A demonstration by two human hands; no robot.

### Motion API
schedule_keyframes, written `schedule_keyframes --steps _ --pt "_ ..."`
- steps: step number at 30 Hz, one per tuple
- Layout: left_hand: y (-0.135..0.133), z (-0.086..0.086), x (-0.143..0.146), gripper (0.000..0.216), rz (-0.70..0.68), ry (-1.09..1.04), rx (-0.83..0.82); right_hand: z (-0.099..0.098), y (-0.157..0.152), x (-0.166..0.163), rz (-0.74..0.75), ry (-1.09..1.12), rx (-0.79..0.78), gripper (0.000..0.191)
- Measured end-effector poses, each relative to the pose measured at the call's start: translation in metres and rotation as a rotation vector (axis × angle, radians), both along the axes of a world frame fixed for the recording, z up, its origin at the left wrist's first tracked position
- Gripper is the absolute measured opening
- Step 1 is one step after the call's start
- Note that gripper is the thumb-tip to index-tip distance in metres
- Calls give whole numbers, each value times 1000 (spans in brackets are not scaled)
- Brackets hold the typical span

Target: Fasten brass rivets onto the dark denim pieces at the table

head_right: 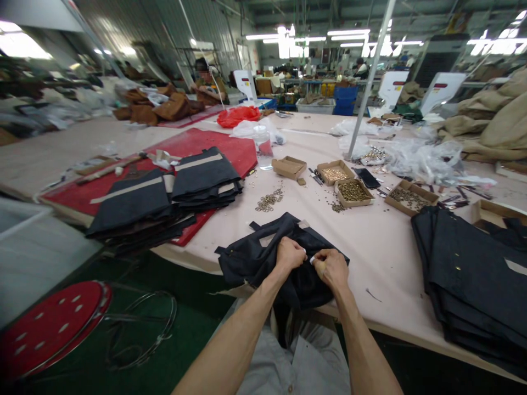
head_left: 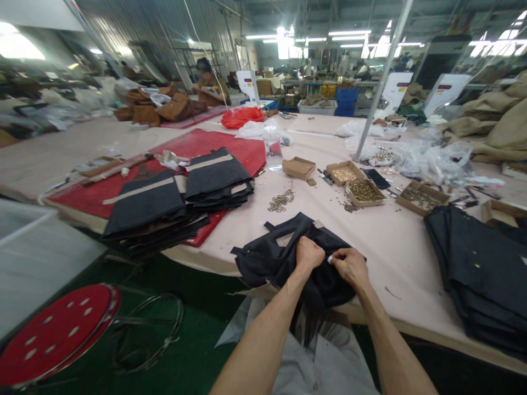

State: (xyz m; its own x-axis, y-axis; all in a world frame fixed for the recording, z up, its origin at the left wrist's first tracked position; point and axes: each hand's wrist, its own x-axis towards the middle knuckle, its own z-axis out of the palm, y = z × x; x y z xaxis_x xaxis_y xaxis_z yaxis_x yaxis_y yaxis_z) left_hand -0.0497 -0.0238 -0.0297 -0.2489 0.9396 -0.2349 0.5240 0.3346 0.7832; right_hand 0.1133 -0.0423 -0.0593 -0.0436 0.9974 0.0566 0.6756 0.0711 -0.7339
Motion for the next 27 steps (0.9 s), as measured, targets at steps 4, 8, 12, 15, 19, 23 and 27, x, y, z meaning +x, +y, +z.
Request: schedule_keyframes --steps 4,8,12,15,19,23,27 --pt "12 5 4 10 5 -10 47 3 6 -3 -23 -10 -50 6" --pt "17 11 2 17 -23 88 16 10 8 -5 3 43 -78 4" --pt "12 8 -7 9 -106 108 -13 13 5 20 98 384 -218 24" --pt "9 3 -13 8 -150 95 1 9 12 54 -4 616 -226 42" --pt "8 2 -17 15 -188 110 -69 0 47 82 -157 511 -120 43" --pt "9 2 -21 16 -200 90 -124 -1 100 78 -186 79 55 37" --pt "7 -1 -26 17 -168 101 -30 1 147 61 -168 -94 95 33"
